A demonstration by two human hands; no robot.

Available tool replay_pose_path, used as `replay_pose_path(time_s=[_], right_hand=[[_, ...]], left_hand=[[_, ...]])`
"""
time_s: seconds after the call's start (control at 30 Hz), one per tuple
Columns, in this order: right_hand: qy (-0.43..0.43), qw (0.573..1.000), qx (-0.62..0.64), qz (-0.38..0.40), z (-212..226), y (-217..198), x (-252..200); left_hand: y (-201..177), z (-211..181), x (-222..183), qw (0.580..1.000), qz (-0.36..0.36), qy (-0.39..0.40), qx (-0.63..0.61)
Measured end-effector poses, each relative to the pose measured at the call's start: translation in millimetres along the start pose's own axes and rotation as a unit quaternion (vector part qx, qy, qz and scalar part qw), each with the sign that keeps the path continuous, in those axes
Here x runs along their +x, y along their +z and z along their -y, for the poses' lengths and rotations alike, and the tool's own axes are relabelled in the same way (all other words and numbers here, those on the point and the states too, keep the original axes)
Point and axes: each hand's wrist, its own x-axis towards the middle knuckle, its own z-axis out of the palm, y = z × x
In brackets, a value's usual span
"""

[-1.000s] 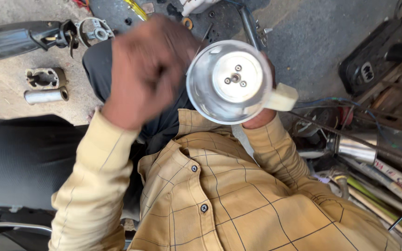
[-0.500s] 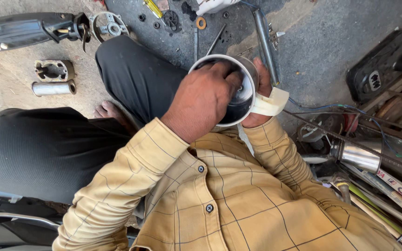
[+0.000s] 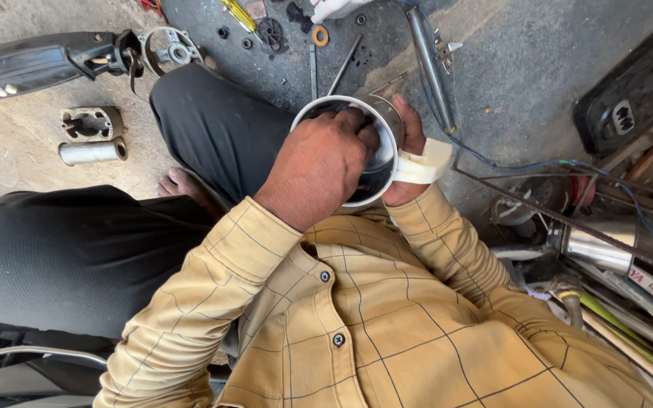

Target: The person disassembles a small stainless steel blender jar, removes the blade assembly, and uses pliers to adjust or remove a component inside. They then reassemble the jar and inspect the interior.

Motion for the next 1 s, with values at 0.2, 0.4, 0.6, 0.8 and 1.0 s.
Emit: replay_pose_path(time_s=[0.2,0.4,0.6,0.8,1.0], right_hand=[[0.015,0.994,-0.074,0.081,-2.4,-2.3,-0.7],[0.111,0.982,0.051,0.144,-8.6,-10.1,15.8],[0.075,0.978,-0.072,0.179,-6.8,18.6,30.3],[-0.388,0.621,-0.622,0.278,26.2,55.7,51.5],[-0.285,0.735,-0.596,0.157,45.7,16.4,111.0]], left_hand=[[8.9,-8.4,1.6,0.998,0.049,-0.005,0.035],[-52.0,-13.2,-6.7,0.988,-0.089,0.109,-0.063],[-40.6,12.2,8.5,0.824,-0.201,-0.241,-0.472],[-17.2,32.1,-22.8,0.498,-0.142,-0.332,-0.788],[-13.7,53.7,-40.4,0.662,-0.182,-0.24,-0.687]])
